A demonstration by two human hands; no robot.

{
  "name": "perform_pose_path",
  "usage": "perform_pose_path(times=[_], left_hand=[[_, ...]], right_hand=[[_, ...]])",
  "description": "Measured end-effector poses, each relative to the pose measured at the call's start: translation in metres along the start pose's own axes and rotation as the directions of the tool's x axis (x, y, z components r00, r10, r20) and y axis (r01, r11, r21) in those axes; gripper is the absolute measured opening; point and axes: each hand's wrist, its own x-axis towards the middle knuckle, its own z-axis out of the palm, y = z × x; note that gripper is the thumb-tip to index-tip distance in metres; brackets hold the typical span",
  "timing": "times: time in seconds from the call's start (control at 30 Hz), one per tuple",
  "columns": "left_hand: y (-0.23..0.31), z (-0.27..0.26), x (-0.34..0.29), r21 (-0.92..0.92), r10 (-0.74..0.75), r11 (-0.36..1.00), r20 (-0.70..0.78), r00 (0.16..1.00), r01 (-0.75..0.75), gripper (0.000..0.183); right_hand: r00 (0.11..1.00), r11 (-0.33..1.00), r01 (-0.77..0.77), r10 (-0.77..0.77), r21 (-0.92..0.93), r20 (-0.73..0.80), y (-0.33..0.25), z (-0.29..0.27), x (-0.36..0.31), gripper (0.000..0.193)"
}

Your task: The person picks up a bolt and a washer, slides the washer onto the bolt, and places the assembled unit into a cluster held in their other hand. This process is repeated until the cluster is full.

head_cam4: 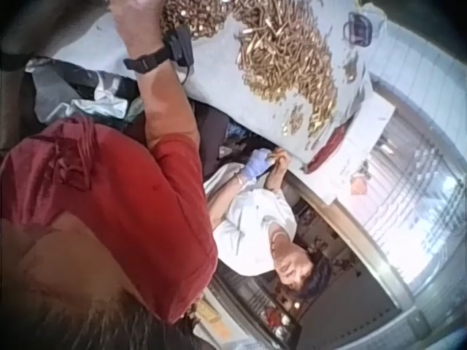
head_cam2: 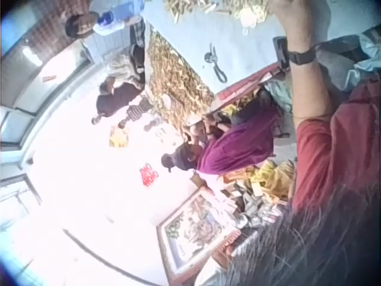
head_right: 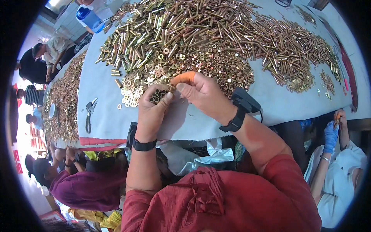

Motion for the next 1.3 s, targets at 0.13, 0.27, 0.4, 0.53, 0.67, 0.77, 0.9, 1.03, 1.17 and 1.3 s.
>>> perform_pose_path(times=[0.13,0.27,0.4,0.53,0.67,0.77,0.9,1.03,1.17,1.3], left_hand=[[0.004,0.006,0.000,0.113,0.143,0.982,0.058,0.988,-0.148,0.012],[-0.001,0.004,0.005,-0.075,0.000,0.997,-0.003,1.000,-0.001,0.013],[0.002,0.004,0.003,0.037,0.032,0.999,0.006,0.999,-0.032,0.013],[-0.003,0.003,0.004,-0.022,-0.016,1.000,-0.026,1.000,0.016,0.013],[-0.003,0.003,0.004,-0.015,-0.008,1.000,-0.032,0.999,0.007,0.013],[-0.007,0.002,0.005,-0.006,0.010,1.000,-0.041,0.999,-0.010,0.013],[-0.006,0.002,0.004,0.013,-0.019,1.000,-0.037,0.999,0.019,0.012],[-0.006,0.001,0.004,-0.025,-0.034,0.999,-0.051,0.998,0.033,0.012],[-0.004,0.005,0.005,-0.062,-0.051,0.997,-0.051,0.997,0.048,0.012],[0.000,0.012,0.008,0.000,-0.018,1.000,-0.058,0.998,0.018,0.010]], right_hand=[[0.999,0.999,-0.047,0.047,-0.003,0.019,0.002,-0.006,0.004,0.031],[0.997,0.996,-0.073,0.073,0.044,-0.004,0.008,-0.003,0.004,0.029],[0.997,0.995,-0.079,0.080,0.064,-0.006,0.010,-0.004,0.003,0.029],[0.997,0.998,-0.046,0.049,0.045,-0.056,0.005,0.007,0.002,0.029],[0.997,0.994,-0.072,0.071,0.083,0.006,0.013,-0.001,0.002,0.028],[0.997,0.993,-0.078,0.077,0.093,0.010,0.012,0.003,0.003,0.028],[0.999,0.996,-0.044,0.043,0.072,0.010,0.016,-0.002,0.002,0.028],[0.991,0.993,-0.100,0.094,0.065,0.092,0.012,-0.004,0.003,0.027],[0.991,0.988,-0.113,0.105,0.108,0.081,0.009,-0.007,0.002,0.024],[0.997,0.999,-0.053,0.052,-0.005,-0.053,0.013,-0.003,-0.001,0.027]])
